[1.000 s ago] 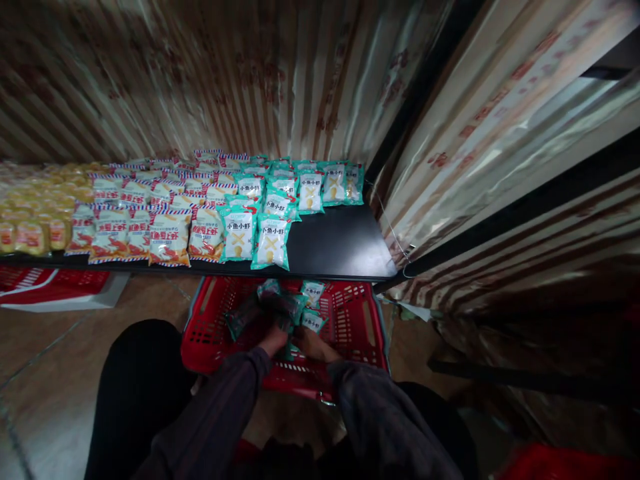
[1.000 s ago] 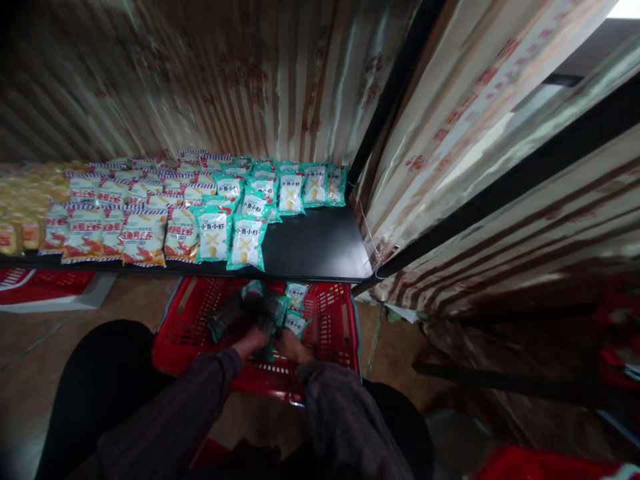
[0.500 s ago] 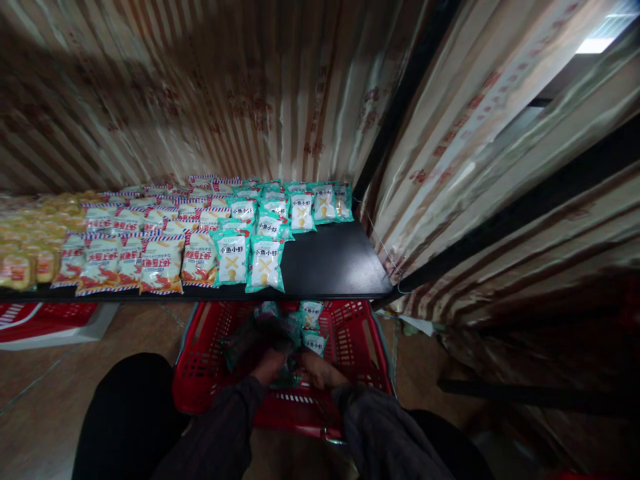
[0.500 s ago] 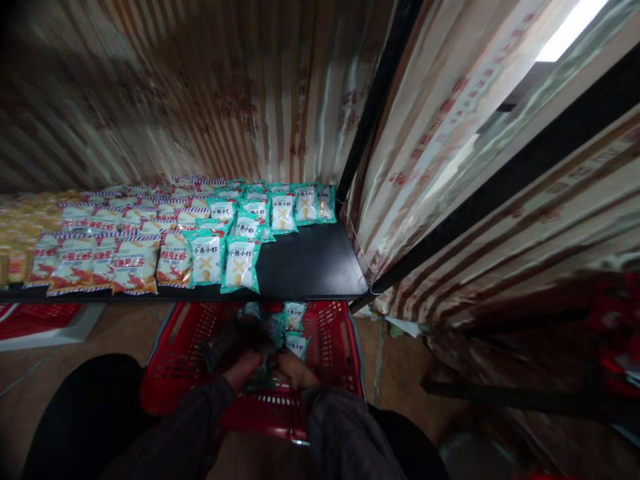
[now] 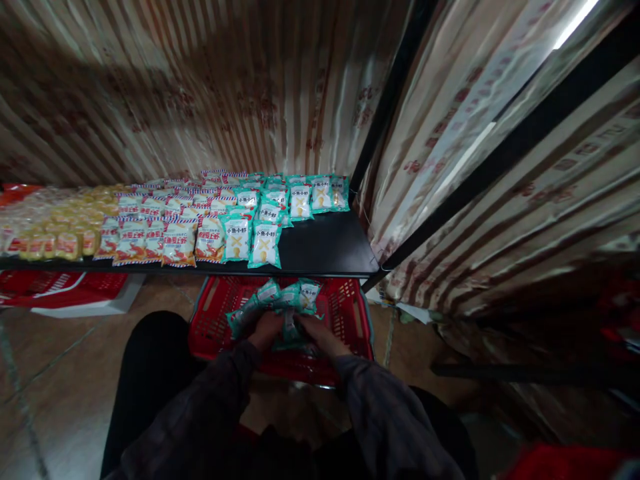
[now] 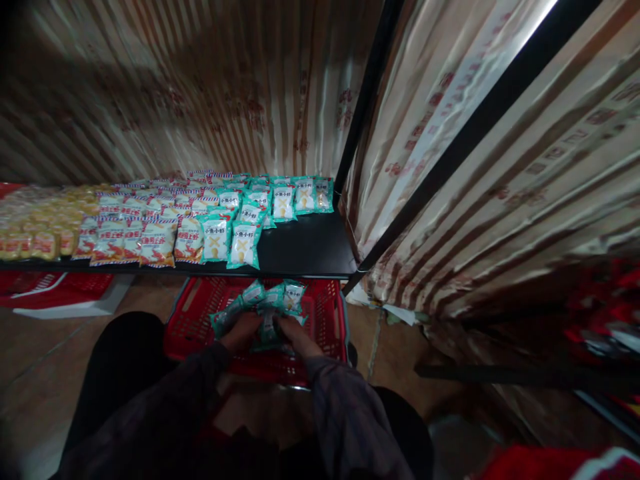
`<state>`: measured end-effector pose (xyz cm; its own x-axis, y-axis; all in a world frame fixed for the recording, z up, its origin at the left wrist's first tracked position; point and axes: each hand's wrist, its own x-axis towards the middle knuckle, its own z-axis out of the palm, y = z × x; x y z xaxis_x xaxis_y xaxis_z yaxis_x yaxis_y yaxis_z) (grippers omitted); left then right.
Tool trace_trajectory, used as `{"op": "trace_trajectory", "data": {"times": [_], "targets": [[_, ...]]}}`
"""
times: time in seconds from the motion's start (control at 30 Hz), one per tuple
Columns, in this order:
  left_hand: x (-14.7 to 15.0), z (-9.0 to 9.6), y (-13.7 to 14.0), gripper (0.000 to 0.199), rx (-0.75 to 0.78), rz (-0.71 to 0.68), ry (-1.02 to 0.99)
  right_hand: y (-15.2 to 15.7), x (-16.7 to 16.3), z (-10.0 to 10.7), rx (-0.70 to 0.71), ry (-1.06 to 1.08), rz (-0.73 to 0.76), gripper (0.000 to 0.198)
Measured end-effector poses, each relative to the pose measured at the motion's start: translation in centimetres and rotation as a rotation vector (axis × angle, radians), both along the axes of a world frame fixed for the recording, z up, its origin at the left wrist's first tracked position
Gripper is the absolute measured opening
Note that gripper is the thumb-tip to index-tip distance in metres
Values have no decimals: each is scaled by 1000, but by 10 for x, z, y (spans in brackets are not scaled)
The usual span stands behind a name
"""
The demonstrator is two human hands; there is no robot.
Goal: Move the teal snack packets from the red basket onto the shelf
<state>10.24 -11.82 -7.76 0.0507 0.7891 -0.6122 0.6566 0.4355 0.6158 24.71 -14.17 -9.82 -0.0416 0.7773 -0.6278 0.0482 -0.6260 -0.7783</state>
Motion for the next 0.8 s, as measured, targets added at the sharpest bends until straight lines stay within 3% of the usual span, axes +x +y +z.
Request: {"op": "trace_trajectory", "data": {"times": [0.13,0.23,0.53,0.8], "targets": [[9,16,-17,16,64,44,-25,-14,8,14,-22,33,-140,20],[18,27,-31,14,160,114,-93,-25,14,28,1,41,-215,28],[22,46,-61,39,285,252,-510,-50,17,65,173,115,-336,40],[7,52,-84,51,341,343,-710,-84,-1,84,295,139,-392,55]]}}
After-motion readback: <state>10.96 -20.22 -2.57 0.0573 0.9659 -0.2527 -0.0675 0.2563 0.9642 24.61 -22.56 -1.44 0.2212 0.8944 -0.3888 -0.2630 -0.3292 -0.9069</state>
